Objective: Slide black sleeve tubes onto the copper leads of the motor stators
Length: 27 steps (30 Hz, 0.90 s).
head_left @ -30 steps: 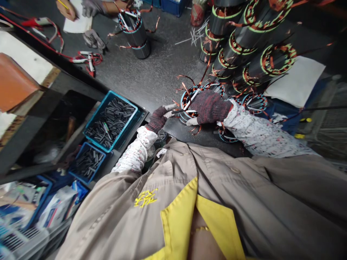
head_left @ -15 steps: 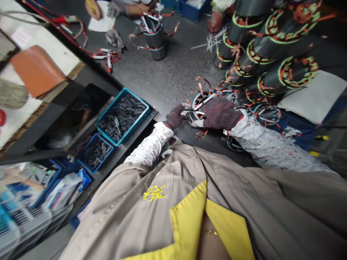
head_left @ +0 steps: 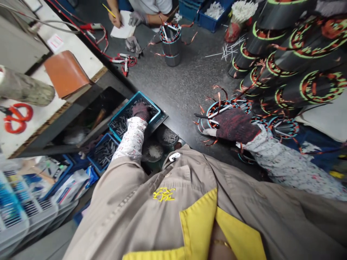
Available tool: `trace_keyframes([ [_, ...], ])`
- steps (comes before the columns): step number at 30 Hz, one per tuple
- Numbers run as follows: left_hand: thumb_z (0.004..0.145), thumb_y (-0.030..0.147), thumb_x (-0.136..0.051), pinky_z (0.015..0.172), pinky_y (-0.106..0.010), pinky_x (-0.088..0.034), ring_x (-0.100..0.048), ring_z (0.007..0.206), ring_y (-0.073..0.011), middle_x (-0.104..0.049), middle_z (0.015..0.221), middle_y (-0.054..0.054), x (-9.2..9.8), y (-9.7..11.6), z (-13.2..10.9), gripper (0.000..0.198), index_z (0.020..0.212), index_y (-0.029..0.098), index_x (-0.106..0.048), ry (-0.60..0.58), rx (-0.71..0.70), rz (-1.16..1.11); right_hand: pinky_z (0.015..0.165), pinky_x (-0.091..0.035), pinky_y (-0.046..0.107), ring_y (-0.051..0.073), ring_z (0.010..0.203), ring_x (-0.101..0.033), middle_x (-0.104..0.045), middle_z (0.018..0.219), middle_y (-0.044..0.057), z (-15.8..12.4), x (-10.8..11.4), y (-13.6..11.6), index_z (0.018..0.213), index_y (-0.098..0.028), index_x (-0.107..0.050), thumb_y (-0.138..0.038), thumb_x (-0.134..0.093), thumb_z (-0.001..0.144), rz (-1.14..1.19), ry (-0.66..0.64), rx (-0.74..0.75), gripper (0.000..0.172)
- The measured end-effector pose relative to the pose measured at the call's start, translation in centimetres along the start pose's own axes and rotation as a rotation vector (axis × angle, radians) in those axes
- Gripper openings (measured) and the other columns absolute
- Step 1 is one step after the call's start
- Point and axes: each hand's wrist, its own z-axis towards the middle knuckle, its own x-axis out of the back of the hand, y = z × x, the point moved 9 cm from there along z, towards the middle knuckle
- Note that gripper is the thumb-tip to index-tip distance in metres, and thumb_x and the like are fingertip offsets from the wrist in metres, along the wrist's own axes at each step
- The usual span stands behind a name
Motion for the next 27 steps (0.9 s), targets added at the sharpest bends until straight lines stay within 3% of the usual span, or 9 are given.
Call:
trace_keyframes([
  [4,0.099,0.035,-0.067,0.134,-0.057,-0.044,-0.054,0.158,-0.0476,-0.066,0.163,-0.024,-0.3,0.2,-0.1,0.054,0.147,0.017,-0.082,0.007,-0.054,0.095,0.096,-0.05,0.046,0.039,0.122,-0.077,-0.083,0.134,0.018,-0.1,0.1,0.0,0.132,-0.019,-0.083,-0.071,-0.065,0.112,0.012,0.021,0.004,0.059],
  [11,0.106,0.039,-0.068,0.131,-0.049,-0.051,-0.06,0.155,-0.0422,-0.057,0.175,-0.017,1.7,-2.8,-2.9,0.047,0.147,0.019,-0.081,0.062,-0.007,0.017,0.091,-0.04,0.043,0.038,0.117,-0.075,-0.083,0.13,0.019,0.0,-0.2,0.1,0.131,-0.018,-0.083,-0.069,-0.069,0.111,0.022,0.073,0.024,0.057],
  [16,0.11,0.042,-0.069,0.125,-0.05,-0.055,-0.066,0.146,-0.0406,-0.066,0.162,-0.016,2.0,-3.1,-4.2,0.043,0.145,0.019,-0.08,0.048,0.013,0.03,0.09,-0.039,0.042,0.035,0.118,-0.073,-0.082,0.134,0.017,-0.2,0.4,-0.3,0.134,-0.019,-0.081,-0.066,-0.067,0.114,0.034,0.029,0.016,0.053],
  [23,0.099,0.025,-0.081,0.131,-0.053,-0.05,-0.063,0.151,-0.0424,-0.067,0.165,-0.014,1.5,-4.1,-3.8,0.058,0.157,0.025,-0.076,-0.023,0.055,0.017,0.089,-0.037,0.042,0.034,0.115,-0.072,-0.081,0.135,0.019,-0.4,0.9,-0.4,0.143,-0.017,-0.079,-0.065,-0.065,0.113,0.028,0.027,0.002,0.058],
  [27,0.104,0.036,-0.079,0.129,-0.055,-0.051,-0.062,0.15,-0.0441,-0.069,0.16,-0.016,2.1,-3.5,-2.9,0.046,0.147,0.02,-0.082,0.011,0.025,0.005,0.091,-0.039,0.041,0.037,0.119,-0.073,-0.081,0.134,0.022,-0.3,0.7,-0.3,0.145,-0.015,-0.079,-0.066,-0.067,0.112,0.02,0.023,-0.017,0.062],
])
